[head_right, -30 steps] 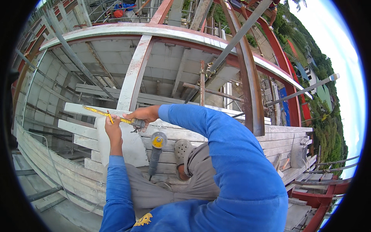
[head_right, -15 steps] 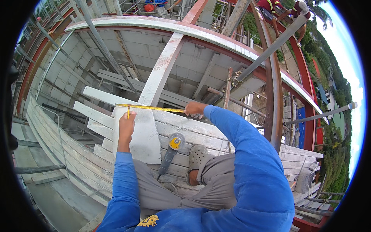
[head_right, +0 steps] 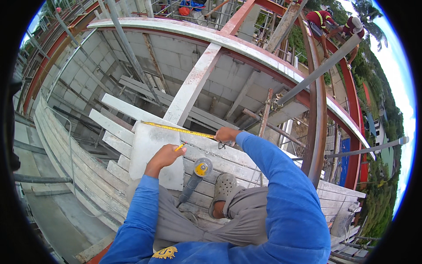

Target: The person measures a white tile with a tape measure and marks it with a pencil, then uses an angle grinder to cut the tile along the marked line. The person repositions the tile and continues cutting to complete the shape.

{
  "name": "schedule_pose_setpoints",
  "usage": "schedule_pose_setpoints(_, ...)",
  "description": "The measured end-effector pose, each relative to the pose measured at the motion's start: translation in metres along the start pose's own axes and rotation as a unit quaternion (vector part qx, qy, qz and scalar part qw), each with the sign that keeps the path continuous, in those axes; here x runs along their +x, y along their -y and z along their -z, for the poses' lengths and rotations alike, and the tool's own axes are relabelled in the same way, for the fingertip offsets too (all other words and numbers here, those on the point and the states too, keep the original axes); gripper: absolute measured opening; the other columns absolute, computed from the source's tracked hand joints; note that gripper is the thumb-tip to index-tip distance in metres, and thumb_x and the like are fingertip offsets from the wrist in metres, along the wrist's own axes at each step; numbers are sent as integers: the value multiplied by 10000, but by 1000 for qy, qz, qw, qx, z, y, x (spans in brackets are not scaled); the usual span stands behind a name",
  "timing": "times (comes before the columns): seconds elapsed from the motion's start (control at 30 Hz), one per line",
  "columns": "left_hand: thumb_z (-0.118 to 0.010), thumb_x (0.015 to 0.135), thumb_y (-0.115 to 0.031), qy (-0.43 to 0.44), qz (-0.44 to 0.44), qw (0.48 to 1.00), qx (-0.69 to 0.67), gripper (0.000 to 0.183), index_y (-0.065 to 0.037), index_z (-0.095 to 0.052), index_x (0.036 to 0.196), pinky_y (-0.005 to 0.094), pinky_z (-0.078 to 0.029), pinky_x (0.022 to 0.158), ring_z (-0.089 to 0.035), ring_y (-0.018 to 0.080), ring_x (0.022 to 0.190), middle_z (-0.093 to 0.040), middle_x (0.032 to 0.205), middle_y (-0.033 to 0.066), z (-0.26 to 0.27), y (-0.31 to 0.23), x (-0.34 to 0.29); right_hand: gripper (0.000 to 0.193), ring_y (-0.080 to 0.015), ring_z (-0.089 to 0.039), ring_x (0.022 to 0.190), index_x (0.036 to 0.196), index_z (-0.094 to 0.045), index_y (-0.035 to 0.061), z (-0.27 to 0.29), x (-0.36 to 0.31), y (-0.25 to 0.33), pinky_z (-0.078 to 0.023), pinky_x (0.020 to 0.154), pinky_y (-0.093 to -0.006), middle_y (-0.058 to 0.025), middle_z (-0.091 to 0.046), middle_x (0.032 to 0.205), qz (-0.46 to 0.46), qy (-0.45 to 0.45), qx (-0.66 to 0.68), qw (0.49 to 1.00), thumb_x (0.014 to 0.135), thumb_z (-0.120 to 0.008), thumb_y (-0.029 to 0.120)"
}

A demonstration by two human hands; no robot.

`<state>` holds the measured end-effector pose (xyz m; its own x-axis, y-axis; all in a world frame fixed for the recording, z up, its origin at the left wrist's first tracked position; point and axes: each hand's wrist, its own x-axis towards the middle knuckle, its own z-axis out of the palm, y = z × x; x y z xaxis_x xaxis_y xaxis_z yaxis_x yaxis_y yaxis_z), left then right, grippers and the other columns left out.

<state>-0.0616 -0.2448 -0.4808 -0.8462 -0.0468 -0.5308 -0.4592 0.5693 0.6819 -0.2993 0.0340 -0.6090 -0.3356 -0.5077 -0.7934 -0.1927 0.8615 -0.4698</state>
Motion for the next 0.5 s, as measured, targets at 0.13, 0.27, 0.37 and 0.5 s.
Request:
schedule_pose_setpoints(0.13,-654,1025,-586,27,-19,999,20,598,-11,-818,1013,455,-533,825,-700,381,864,-738,892,247,-12,13,10,367,-328,-746,1004,1073,-771,85,7,-4,-1,-674,745,-580,-138,-746,1148,13,-4,-53,999,1026,-644,426)
schedule_pose_setpoints(0.27,-670,1010,-590,33,-3,999,35,563,-55,-843,1005,454,-537,835,-705,384,873,-741,890,237,-13,14,11,385,-323,-737,959,1017,-769,93,4,-14,8,-670,715,-569,-136,-742,1073,-5,-10,-7,1000,1030,-633,453)
schedule_pose_setpoints(0.37,-671,1005,-591,26,-1,999,35,558,-62,-846,994,455,-539,834,-709,387,877,-739,876,234,-8,15,7,375,-315,-728,954,1004,-770,106,1,-18,21,-668,715,-568,-121,-742,1038,19,-15,-10,1000,1024,-630,453)
schedule_pose_setpoints(0.5,-665,998,-600,55,-18,998,31,588,-39,-841,1006,487,-548,854,-728,422,919,-758,934,264,-14,-3,9,359,-319,-724,975,989,-777,117,5,-12,-13,-664,740,-567,-100,-746,1053,19,-18,-15,1000,1020,-623,440)
